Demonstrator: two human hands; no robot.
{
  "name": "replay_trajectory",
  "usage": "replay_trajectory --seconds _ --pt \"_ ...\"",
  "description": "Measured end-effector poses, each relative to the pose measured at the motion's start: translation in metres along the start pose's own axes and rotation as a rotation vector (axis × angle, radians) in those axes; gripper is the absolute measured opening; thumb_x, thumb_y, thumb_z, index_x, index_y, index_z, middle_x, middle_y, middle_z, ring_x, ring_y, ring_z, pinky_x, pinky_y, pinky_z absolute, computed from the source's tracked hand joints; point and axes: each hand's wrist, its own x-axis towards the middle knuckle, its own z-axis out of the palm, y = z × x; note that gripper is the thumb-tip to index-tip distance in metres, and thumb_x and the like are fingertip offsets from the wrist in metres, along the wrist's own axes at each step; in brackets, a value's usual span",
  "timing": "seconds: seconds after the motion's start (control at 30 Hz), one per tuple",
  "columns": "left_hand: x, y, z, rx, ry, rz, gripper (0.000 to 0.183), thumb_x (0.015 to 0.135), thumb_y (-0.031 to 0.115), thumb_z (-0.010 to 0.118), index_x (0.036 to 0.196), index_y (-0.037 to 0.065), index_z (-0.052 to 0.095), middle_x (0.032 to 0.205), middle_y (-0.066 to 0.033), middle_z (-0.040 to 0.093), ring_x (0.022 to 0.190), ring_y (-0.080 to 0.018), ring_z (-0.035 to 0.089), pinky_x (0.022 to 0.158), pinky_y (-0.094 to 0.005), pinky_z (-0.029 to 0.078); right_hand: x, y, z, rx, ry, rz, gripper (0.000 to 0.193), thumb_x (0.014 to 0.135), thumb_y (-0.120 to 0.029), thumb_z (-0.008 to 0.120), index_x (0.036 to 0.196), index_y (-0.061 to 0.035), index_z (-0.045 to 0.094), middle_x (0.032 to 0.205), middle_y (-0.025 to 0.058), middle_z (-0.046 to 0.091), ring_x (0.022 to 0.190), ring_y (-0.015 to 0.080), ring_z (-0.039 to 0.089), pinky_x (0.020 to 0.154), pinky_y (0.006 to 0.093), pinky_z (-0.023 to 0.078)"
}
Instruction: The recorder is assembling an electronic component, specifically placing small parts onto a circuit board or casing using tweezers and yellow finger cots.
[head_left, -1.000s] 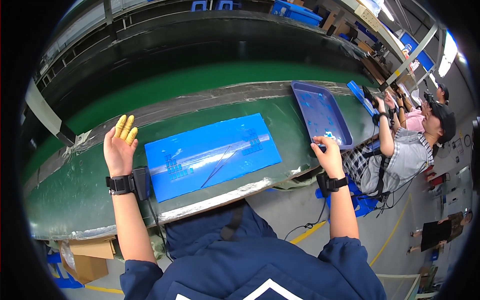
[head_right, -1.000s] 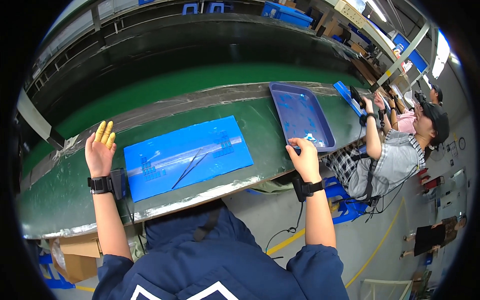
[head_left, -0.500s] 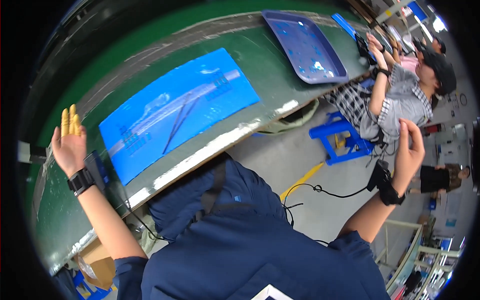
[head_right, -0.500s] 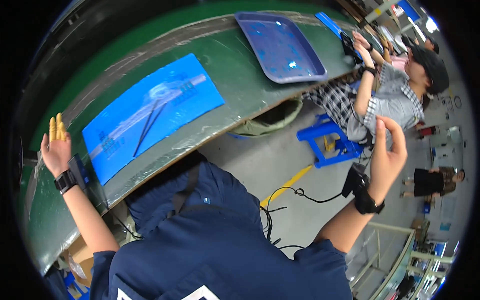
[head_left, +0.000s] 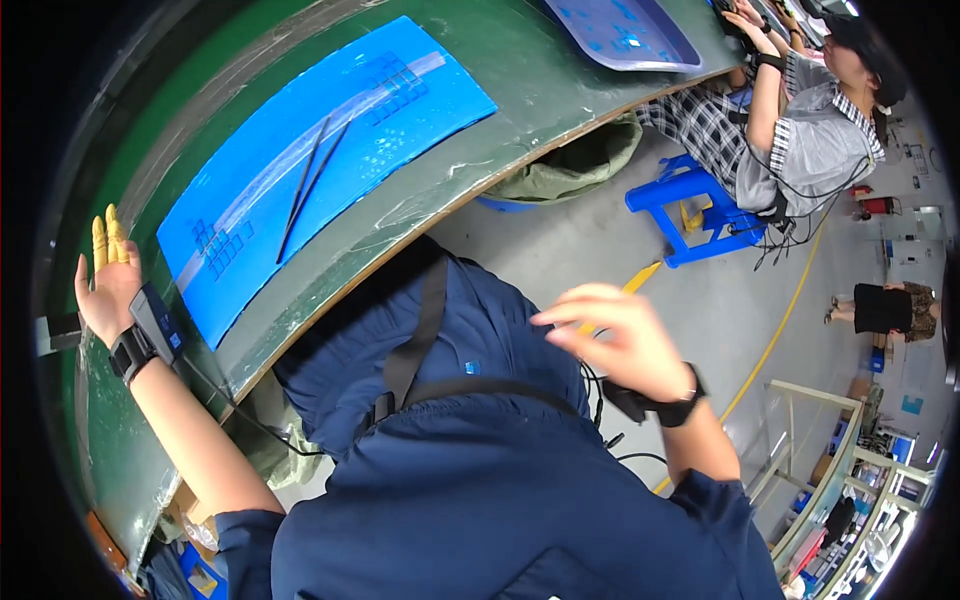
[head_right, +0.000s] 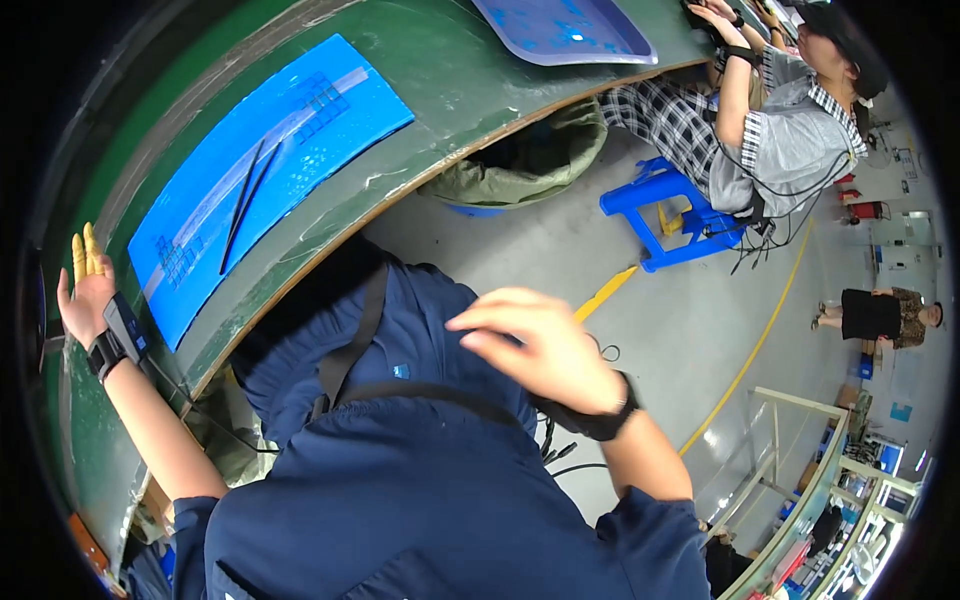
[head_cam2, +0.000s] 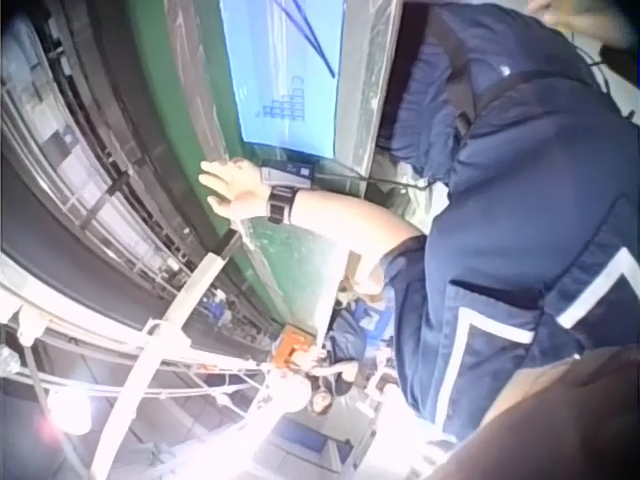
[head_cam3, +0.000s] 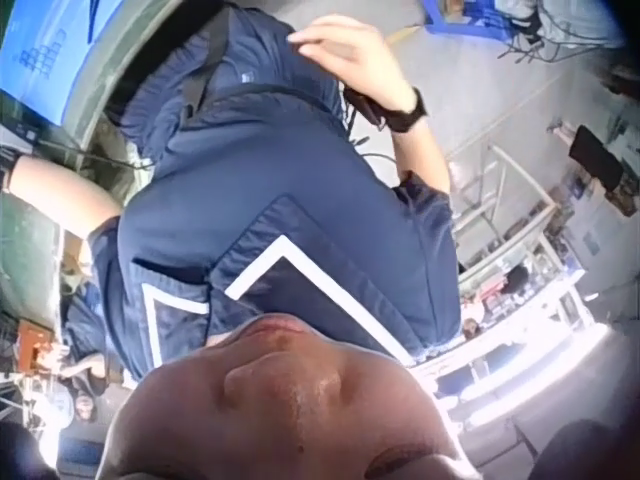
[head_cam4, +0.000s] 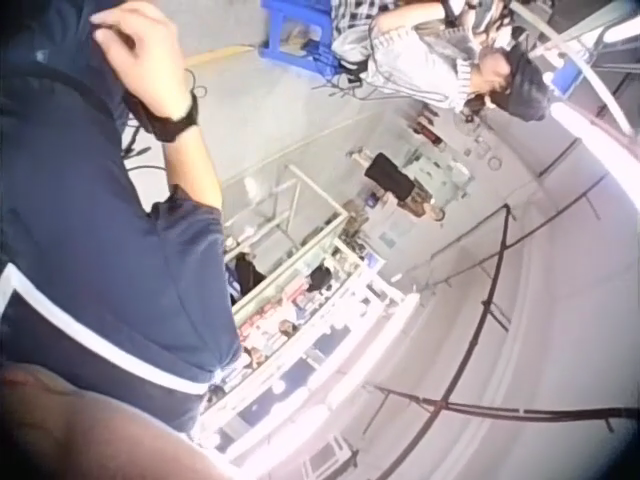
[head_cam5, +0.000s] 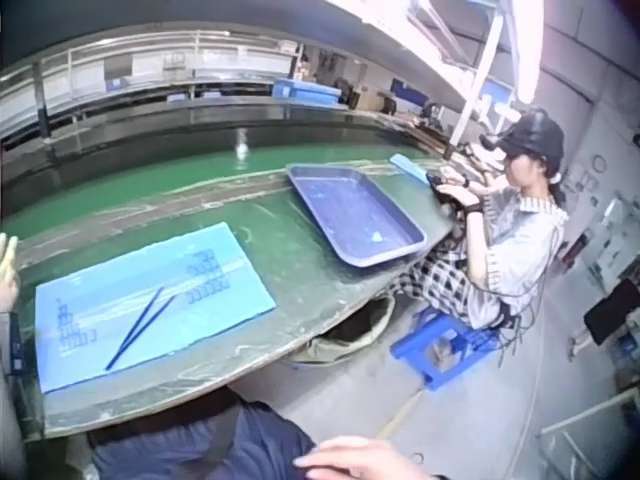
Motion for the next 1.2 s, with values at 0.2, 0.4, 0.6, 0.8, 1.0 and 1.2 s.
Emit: replay_trajectory --seconds 0.2,0.4,0.6,0.8,1.0,1.2 --pt "-0.002 -0.002 0.006 -0.001 0.071 0.001 0.050 0.082 0.019 0.043 0.126 -0.003 0.031 0.134 -0.0184 0.030 0.113 -0.0251 0.041 0.087 -0.0353 0.039 0.020 0.020 0.048 0.134 -0.283 0.038 0.018 0.076 -0.012 0.059 0.092 -0.0035 0.062 0.088 0.0081 0.059 0.078 0.0220 0.057 0.070 0.0292 0.044" --pt "-0.007 -0.002 0.010 0.000 0.074 0.009 0.050 0.082 0.020 0.043 0.125 -0.003 0.032 0.133 -0.0184 0.030 0.113 -0.0245 0.041 0.087 -0.0349 0.039 0.023 0.015 0.054 0.077 -0.377 0.066 0.018 0.073 -0.015 0.063 0.088 -0.0056 0.061 0.085 0.0054 0.056 0.079 0.0196 0.055 0.069 0.0283 0.044" --pt "-0.004 -0.003 0.009 -0.006 0.062 0.001 0.049 0.083 0.020 0.043 0.125 -0.002 0.032 0.133 -0.0181 0.031 0.112 -0.0239 0.042 0.087 -0.0350 0.039 0.022 0.019 0.058 0.062 -0.333 -0.037 0.011 0.072 -0.013 0.063 0.081 -0.0067 0.060 0.083 0.0050 0.056 0.077 0.0202 0.055 0.069 0.0285 0.044" --pt "0.000 -0.005 0.017 0.002 0.049 0.000 0.046 0.085 0.020 0.040 0.125 -0.001 0.033 0.132 -0.0169 0.033 0.109 -0.0230 0.045 0.086 -0.0350 0.041 0.026 0.019 0.050 0.084 -0.348 -0.030 0.008 0.073 -0.010 0.061 0.077 -0.0038 0.059 0.078 0.0068 0.056 0.075 0.0210 0.055 0.068 0.0288 0.044" --pt "-0.001 -0.019 0.015 0.057 0.014 -0.027 0.044 0.087 0.025 0.037 0.126 0.004 0.036 0.129 -0.0099 0.040 0.103 -0.0162 0.051 0.078 -0.0286 0.045 0.057 0.003 -0.037 -0.028 0.159 -0.124 0.008 0.072 -0.007 0.064 0.075 -0.0012 0.060 0.074 0.0042 0.058 0.072 0.0128 0.055 0.068 0.0247 0.044" --pt "-0.013 -0.030 0.047 0.124 0.217 -0.018 0.044 0.085 0.032 0.040 0.121 0.007 0.044 0.120 -0.0048 0.050 0.095 -0.0121 0.053 0.079 -0.0255 0.040 0.138 0.027 -0.147 -0.074 0.666 -0.103 0.012 0.073 -0.008 0.065 0.083 -0.0016 0.064 0.069 -0.0012 0.060 0.061 0.0038 0.050 0.058 0.0185 0.041"
